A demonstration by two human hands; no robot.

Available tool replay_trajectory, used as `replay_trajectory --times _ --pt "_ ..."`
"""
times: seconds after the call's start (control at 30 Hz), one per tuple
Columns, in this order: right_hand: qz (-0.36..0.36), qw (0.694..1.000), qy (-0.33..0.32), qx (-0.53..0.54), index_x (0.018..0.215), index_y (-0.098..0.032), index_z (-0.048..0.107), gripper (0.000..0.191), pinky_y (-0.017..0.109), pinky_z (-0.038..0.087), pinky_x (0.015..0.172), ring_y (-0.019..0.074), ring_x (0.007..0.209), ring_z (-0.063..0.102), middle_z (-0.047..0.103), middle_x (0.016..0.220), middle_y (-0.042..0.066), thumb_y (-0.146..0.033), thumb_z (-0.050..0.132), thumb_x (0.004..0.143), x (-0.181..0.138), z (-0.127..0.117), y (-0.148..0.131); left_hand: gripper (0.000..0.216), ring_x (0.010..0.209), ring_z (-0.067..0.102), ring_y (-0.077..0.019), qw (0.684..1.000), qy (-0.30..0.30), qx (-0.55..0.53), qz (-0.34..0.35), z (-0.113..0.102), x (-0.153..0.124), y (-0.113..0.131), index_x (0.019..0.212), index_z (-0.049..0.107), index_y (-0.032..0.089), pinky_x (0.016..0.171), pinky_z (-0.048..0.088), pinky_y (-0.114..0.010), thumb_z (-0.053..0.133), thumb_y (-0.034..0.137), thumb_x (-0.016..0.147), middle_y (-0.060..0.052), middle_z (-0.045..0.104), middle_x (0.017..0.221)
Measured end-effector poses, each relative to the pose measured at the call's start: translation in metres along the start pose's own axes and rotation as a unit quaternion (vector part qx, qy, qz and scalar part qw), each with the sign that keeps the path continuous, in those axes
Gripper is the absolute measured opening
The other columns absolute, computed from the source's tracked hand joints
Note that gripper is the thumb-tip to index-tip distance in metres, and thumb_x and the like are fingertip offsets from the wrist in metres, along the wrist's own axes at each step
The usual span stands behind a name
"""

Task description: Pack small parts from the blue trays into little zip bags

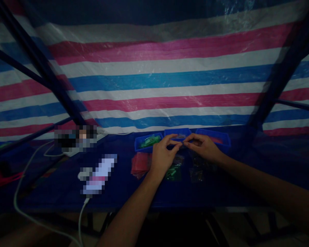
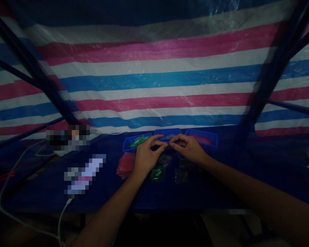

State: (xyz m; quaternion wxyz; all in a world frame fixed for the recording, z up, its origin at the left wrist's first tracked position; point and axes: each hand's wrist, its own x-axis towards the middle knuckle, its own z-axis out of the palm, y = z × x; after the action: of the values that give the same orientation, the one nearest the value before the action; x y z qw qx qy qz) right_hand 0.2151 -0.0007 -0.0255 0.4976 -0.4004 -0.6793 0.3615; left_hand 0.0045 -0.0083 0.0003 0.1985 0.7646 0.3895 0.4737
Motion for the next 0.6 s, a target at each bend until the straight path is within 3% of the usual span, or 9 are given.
replay_trajectory --times 0.3,0.6 --pt "0.006 1.000 -0.003 0.018 0.101 -0.021 0.071 0.028 0.032 0.054 0.073 0.0164 0.077 0.067 0.073 0.097 0.004 -0.042 0.077 0.083 0.0010 0.0019 -0.0006 0.032 0.089 0.073 -0.0192 0.999 -0.005 0.036 0.028 -0.0003 0.0004 0.0028 0.126 0.063 0.025 0.087 0.055 -0.034 0.067 0.023 0.094 0.000 0.079 0.099" --pt "-0.010 0.999 0.022 0.027 0.107 -0.022 0.069 0.032 0.034 0.056 0.078 0.0186 0.086 0.070 0.073 0.101 0.006 -0.041 0.079 0.083 0.0014 0.0013 0.0051 0.036 0.095 0.073 -0.0194 0.999 0.002 0.029 0.043 0.0018 -0.0005 0.0020 0.128 0.060 0.025 0.093 0.055 -0.036 0.068 0.020 0.093 0.000 0.078 0.101"
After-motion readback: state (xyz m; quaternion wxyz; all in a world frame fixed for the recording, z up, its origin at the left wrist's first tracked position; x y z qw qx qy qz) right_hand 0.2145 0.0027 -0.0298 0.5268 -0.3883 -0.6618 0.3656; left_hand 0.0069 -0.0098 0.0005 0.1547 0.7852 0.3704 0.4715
